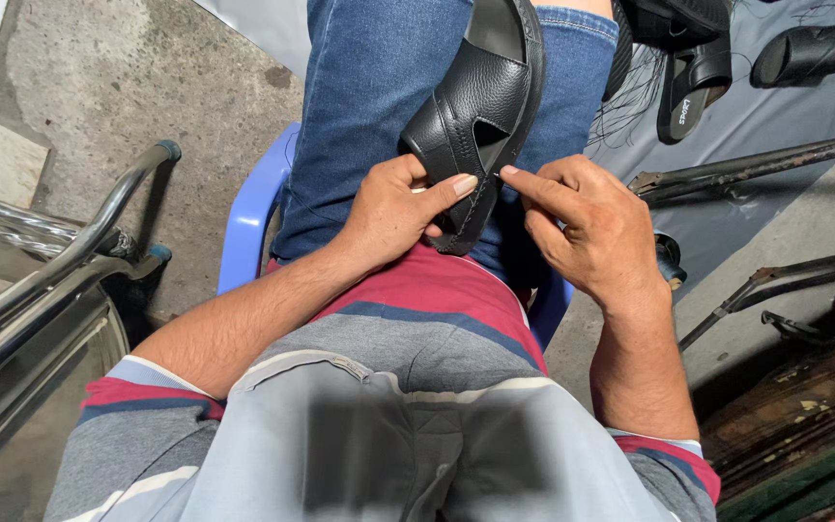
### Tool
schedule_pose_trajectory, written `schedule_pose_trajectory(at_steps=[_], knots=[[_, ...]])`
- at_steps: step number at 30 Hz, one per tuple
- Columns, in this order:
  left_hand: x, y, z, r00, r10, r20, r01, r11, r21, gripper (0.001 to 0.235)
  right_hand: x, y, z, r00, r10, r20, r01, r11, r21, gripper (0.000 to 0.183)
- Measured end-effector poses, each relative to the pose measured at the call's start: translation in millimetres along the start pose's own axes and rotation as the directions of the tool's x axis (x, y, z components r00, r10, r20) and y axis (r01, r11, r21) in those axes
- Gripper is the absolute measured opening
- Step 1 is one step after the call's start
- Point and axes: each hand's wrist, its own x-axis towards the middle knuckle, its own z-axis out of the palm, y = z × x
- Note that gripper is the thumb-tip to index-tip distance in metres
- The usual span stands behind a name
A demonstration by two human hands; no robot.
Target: The person sits on a blue plastic chair and sews a black leather sandal resting on their lap. They use a needle and thread to stitch the sandal's upper strap, repeatedly pulling the thread through the leather. Several other sandals are visible on the floor nearby.
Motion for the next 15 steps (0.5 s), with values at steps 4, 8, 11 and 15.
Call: schedule_pose_trajectory(at_steps=[4, 8, 11, 15], knots=[[0.1, -1.6, 0.7, 1.0, -0.008, -0.003, 0.008, 1.0, -0.009, 0.023, -2.4, -0.6, 0.3, 1.0, 0.01, 0.002, -0.01, 0.997, -0.077, 0.028], [-0.2, -2.7, 1.3, 1.0, -0.023, -0.006, 0.023, 1.0, 0.0, 0.024, -3.8, -3.0, -0.8, 1.0, 0.028, 0.009, -0.026, 0.983, -0.181, 0.028], [3.5, -12.3, -2.0, 0.999, -0.046, 0.012, 0.046, 0.999, 0.0, 0.024, -2.5, -8.7, -2.4, 1.0, 0.015, 0.013, -0.011, 0.971, -0.239, 0.029], [7.7, -26.4, -3.3, 0.997, -0.074, 0.02, 0.074, 0.997, 0.032, 0.024, -6.8, -12.3, 3.2, 0.999, 0.039, -0.007, -0.039, 0.948, -0.317, 0.03]])
